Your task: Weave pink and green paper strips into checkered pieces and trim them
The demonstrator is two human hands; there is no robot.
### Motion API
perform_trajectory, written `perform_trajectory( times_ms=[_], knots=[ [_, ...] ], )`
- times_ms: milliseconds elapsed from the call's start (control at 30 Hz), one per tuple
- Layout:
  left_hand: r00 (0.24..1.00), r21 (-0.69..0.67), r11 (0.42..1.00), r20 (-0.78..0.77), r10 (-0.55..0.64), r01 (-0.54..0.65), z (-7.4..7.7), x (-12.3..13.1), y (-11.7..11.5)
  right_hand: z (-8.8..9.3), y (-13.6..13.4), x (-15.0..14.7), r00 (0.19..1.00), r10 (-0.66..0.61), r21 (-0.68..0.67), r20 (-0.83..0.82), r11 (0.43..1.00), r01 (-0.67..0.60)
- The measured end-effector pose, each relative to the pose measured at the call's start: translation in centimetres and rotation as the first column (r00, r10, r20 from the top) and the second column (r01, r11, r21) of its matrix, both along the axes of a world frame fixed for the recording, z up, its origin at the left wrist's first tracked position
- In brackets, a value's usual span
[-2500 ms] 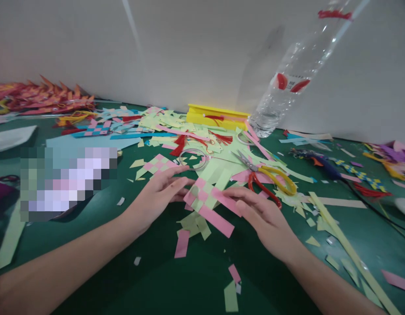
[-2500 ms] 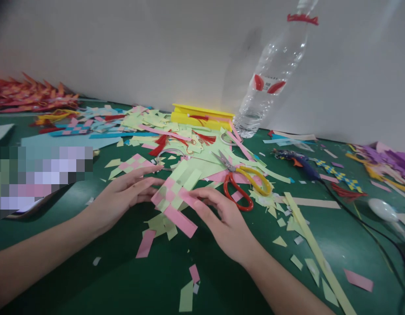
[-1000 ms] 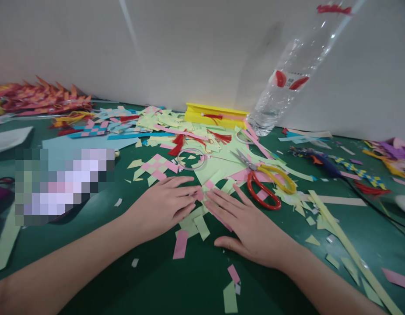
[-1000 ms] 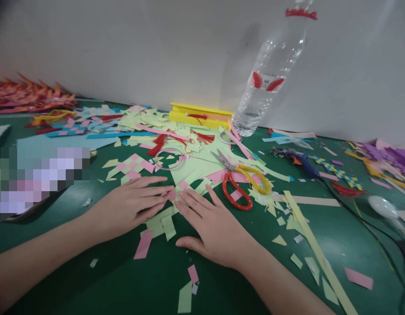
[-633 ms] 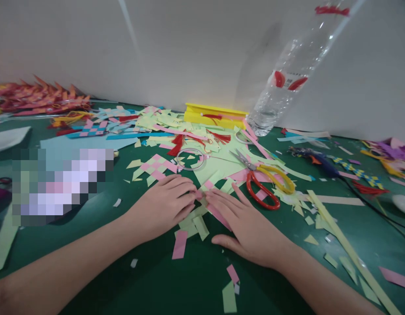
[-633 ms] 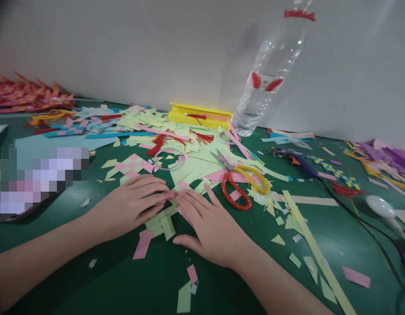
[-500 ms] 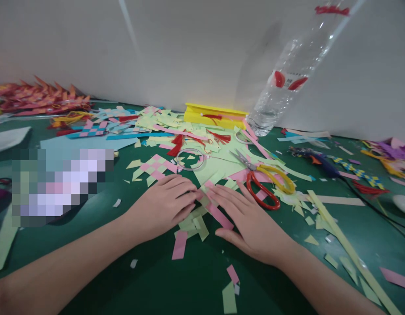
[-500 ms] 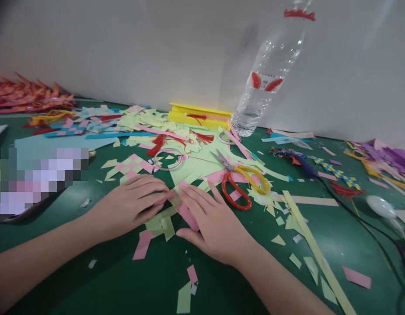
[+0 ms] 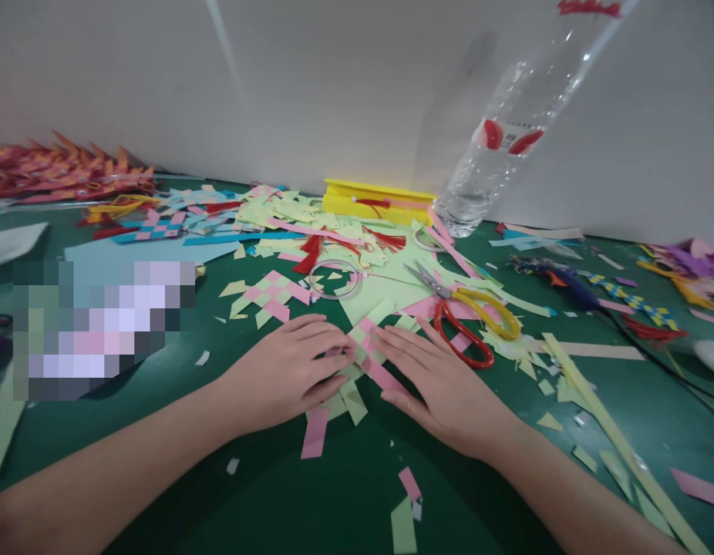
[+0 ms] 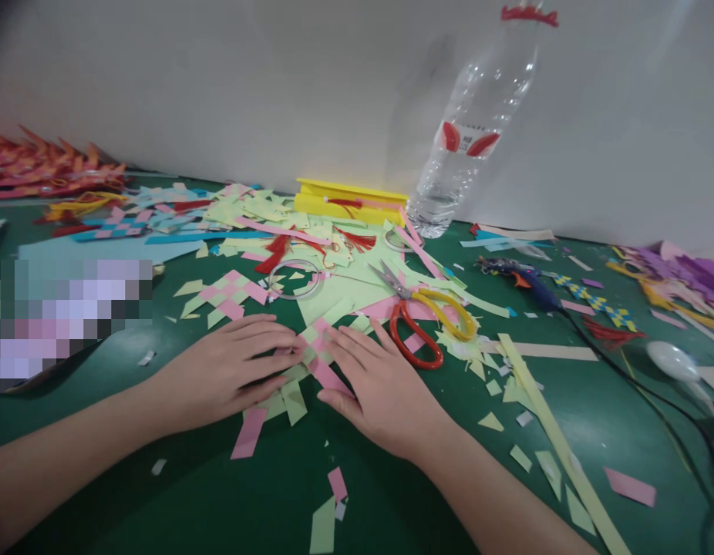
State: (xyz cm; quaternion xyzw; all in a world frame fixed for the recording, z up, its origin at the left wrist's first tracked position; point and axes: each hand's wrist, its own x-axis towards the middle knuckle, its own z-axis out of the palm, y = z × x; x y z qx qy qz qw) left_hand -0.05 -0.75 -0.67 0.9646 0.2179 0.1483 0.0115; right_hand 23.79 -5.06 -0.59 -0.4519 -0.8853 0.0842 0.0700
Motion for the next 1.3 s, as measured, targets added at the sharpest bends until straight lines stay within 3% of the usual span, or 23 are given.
perform_trajectory(
  times_ms=[433,733,933,1100,1233,1300],
  knots=[
    [1.000,0.059,0.998,0.004,0.019,-0.019,-0.2,0.3,-0.2,-0.2,-0.1,-0.1,1.000,0.001,0.039,0.017,0.999,-0.002],
    [1.000,0.097,0.995,0.018,0.024,-0.026,-0.3,0.5,-0.2,0.0,-0.6,-0.9,0.993,0.118,0.079,-0.006,0.990,-0.117],
    [0.998,0.001,0.999,0.040,0.050,-0.050,-0.1,0.4,-0.2,-0.1,-0.6,-1.1,0.995,0.090,0.065,-0.032,0.994,-0.088],
    [0.996,-0.068,0.997,0.077,0.043,-0.038,0.0,0.3,0.0,0.1,-0.6,-0.9,0.986,0.157,0.142,-0.057,0.979,-0.148],
    [0.985,-0.053,0.996,0.157,0.075,-0.068,-0.1,0.1,0.3,0.4,-0.6,-0.7,0.985,0.105,0.215,-0.135,0.974,-0.075],
    [0.967,-0.049,0.988,0.202,0.152,-0.145,-0.2,-0.1,0.7,0.5,-0.5,-0.5,0.984,0.072,0.214,-0.162,0.976,-0.036]
  ],
)
